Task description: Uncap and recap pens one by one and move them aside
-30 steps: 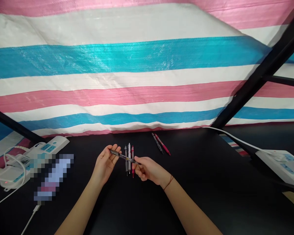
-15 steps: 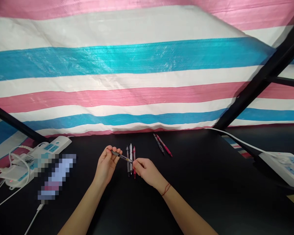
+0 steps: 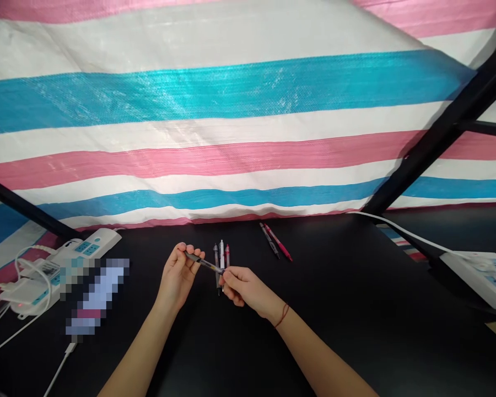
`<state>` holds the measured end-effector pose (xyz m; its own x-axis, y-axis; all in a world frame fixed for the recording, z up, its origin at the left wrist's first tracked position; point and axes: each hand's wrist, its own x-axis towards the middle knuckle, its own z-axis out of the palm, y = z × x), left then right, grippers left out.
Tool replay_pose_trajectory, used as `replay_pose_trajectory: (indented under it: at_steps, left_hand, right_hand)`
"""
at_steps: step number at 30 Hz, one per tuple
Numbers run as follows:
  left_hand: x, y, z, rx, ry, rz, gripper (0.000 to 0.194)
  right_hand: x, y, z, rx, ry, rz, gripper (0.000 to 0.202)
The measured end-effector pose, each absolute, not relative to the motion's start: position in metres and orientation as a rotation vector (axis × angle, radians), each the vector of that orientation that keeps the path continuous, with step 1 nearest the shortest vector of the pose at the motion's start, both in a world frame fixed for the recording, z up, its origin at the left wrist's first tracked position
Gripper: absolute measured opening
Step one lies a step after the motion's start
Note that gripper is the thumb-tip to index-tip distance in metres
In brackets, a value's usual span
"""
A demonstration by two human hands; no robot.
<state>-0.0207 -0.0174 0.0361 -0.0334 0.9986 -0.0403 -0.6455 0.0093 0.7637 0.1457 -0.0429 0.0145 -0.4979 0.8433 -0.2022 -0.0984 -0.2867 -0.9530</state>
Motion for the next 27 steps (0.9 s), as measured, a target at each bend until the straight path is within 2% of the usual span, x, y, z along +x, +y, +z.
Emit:
replay_pose_trajectory:
  at_steps: [4,7,9,11,14,16,22,27]
  left_hand:
    - [-0.013,-0.019,0.033,0.64,0.71,1.528,0.025]
    - [-0.011,-0.019,0.032,0.6,0.729,1.55,0.023]
    - [-0.011,-0.019,0.032,0.538,0.764,1.556,0.021]
    - [-0.011,-0.018,0.031,0.485,0.806,1.54,0.02]
    - [-0.012,-0.017,0.029,0.529,0.855,1.479,0.02]
    - [-0.012,-0.017,0.026,0.615,0.895,1.436,0.023]
    - [-0.012,-0.017,0.019,0.689,1.004,1.392,0.025]
    - [-0.013,-0.015,0.019,0.659,0.99,1.418,0.026]
  right_hand:
    - [0.145,-0.042,0.016,-1.116,-1.525,1.469,0.038]
    - [0.146,-0.042,0.015,-1.218,-1.678,1.065,0.022]
    - [0.148,-0.041,0.015,-1.239,-1.685,0.934,0.015]
    - [0.15,-0.039,0.015,-1.223,-1.604,0.99,0.018]
    - [0.153,-0.035,0.015,-1.17,-1.365,1.236,0.035]
    - [0.156,-0.032,0.015,-1.146,-1.225,1.28,0.042]
    - [0.163,-0.027,0.013,-1.161,-1.185,1.124,0.039]
    - [0.164,-0.026,0.01,-1.151,-1.108,1.222,0.047]
